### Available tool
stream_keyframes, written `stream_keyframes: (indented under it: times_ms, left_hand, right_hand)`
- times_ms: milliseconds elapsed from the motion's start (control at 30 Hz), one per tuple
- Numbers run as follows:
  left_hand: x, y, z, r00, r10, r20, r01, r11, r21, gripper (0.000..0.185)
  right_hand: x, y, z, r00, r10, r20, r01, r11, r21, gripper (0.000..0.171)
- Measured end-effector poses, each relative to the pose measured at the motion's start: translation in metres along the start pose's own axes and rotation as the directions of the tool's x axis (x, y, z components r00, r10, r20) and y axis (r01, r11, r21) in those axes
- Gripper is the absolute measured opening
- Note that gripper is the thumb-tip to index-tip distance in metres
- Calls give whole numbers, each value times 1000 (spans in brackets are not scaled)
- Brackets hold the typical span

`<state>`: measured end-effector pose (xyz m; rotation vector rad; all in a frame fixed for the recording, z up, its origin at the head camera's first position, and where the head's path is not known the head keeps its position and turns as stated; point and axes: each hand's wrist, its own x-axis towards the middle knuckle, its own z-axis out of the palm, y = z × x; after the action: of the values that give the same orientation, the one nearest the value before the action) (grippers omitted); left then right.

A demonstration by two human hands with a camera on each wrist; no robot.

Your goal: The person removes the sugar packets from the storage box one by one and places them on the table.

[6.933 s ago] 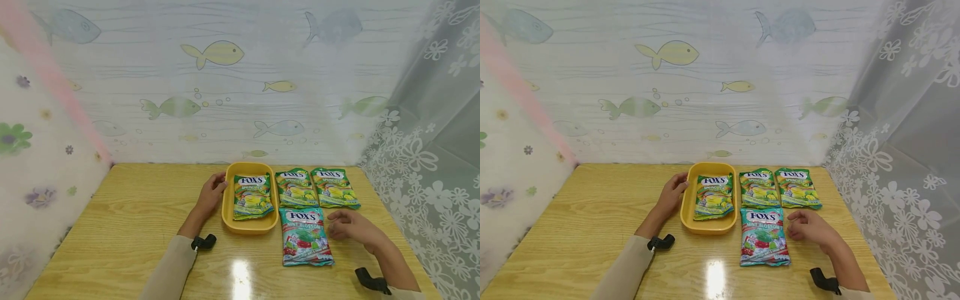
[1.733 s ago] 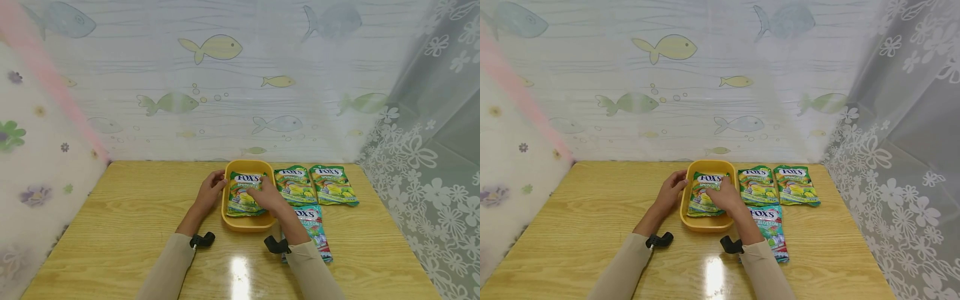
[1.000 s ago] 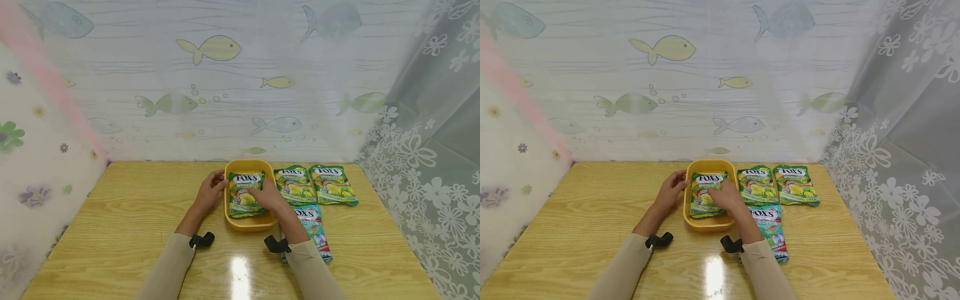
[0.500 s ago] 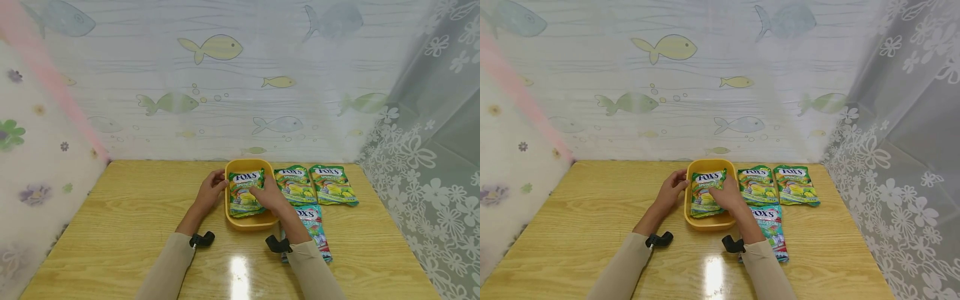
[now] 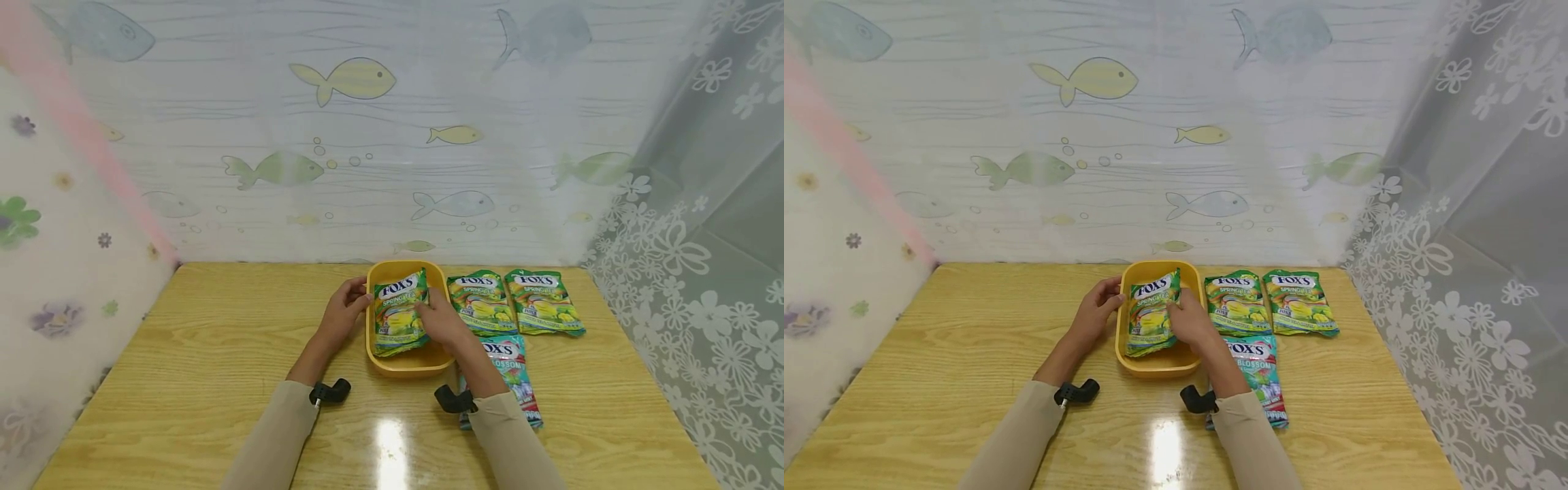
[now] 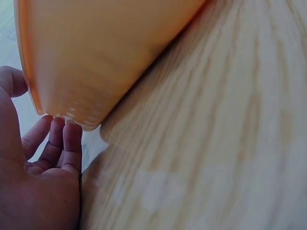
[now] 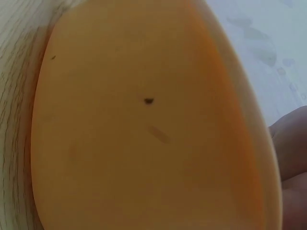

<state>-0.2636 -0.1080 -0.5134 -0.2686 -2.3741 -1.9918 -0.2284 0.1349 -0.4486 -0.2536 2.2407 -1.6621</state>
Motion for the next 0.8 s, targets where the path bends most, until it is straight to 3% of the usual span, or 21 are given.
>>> stream_keyframes:
  times_ms: [233, 533, 800]
  left_hand:
    - [1, 3, 1, 999, -32, 9, 31, 999, 24, 53]
    - [0, 0, 1, 1000, -4, -11, 4, 1000, 0, 48]
    - [0, -2, 0, 1000, -1, -9, 1, 1000, 10, 47]
  right_hand:
    - [-1, 3, 1, 999, -38, -15, 38, 999, 22, 37]
    - [-1, 0, 1, 998, 21, -58, -20, 999, 25, 50]
    - [-1, -2, 0, 995, 61, -83, -53, 994, 96, 52]
